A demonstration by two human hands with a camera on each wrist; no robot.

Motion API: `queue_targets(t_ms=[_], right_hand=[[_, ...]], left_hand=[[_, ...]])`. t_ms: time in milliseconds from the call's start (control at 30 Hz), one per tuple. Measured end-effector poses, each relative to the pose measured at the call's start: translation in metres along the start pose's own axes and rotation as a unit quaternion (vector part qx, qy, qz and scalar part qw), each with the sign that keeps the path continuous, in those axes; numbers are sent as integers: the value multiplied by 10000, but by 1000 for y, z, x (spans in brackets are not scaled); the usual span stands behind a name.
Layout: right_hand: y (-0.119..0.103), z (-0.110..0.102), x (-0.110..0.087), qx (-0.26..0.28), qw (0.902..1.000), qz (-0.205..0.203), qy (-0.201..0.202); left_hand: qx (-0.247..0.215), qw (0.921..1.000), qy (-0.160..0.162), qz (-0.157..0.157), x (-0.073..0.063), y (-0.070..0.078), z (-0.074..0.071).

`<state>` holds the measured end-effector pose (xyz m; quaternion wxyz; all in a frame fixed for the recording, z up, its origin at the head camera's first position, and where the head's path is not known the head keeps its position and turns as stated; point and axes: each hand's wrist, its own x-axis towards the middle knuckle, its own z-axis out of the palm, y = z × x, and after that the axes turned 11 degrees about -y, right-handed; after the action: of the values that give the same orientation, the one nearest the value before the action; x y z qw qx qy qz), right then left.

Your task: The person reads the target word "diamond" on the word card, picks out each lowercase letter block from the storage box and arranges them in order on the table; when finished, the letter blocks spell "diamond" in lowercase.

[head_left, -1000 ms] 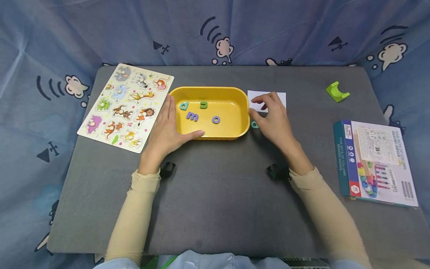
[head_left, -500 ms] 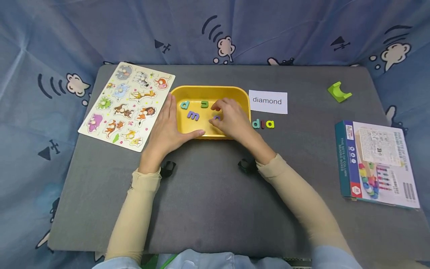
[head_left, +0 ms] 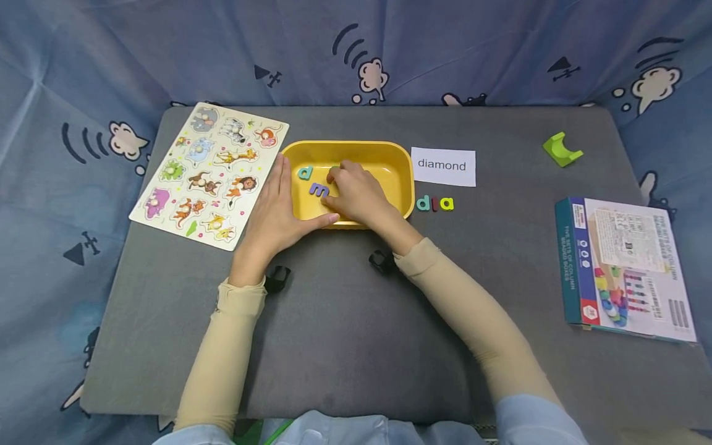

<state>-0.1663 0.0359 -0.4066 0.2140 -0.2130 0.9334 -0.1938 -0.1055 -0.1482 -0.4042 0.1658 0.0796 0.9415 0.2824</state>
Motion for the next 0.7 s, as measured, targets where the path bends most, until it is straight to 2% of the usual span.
queue_targets(t_ms=[167, 267, 467, 700], right_hand=[[-4, 3, 5, -202, 9993, -249, 173], [-3, 4, 4, -177, 9992, -255, 259], [4, -9, -14, 761, 9952, -104, 612], [26, -32, -47, 1875, 9726, -281, 1345]], left_hand=[[32, 10000, 31, 10, 0, 0, 0], [23, 10000, 23, 10, 0, 1, 0], [50, 9999, -66, -63, 0, 2, 0], [23, 9999, -75, -148, 1, 1, -1]])
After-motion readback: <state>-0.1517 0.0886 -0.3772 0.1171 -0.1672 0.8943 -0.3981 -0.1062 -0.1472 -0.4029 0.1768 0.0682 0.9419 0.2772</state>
